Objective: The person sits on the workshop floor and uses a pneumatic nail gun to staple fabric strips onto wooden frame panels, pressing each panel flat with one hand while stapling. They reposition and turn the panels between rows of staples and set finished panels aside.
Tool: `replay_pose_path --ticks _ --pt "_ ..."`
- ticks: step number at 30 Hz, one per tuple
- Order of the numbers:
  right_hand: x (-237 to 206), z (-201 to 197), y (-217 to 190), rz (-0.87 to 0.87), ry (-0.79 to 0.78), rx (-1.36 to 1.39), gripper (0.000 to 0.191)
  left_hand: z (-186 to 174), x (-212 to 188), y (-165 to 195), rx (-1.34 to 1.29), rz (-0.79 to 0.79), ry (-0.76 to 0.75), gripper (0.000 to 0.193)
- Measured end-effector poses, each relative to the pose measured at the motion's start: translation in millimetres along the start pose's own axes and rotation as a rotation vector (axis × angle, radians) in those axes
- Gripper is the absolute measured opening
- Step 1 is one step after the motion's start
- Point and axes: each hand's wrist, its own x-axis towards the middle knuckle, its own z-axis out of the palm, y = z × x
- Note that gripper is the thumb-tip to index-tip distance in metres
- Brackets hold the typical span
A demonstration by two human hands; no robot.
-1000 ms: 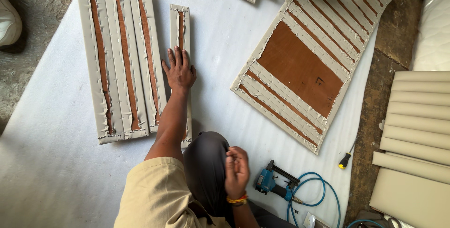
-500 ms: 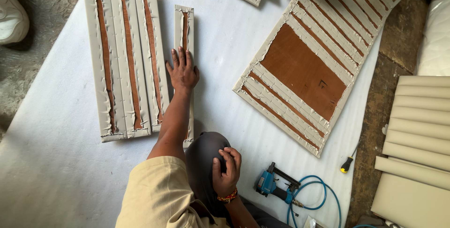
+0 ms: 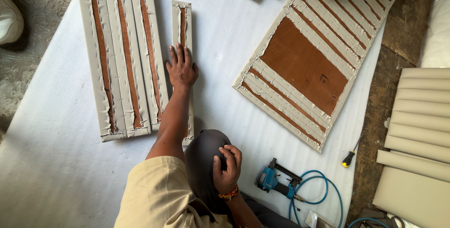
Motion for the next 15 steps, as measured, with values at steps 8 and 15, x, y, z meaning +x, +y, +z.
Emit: replay_pose_path --ticks 8,15 --pt "1.2 -0.5 0.2 -0.006 0.001 0.003 0.023 2.4 0.6 0.4 0.009 -0.004 -0.026 0.073" --pt "-0.1 0.6 3.5 -0.02 0.001 0.017 0.023 5.1 2.6 -0.1 0.032 -0.001 -0.037 0.074"
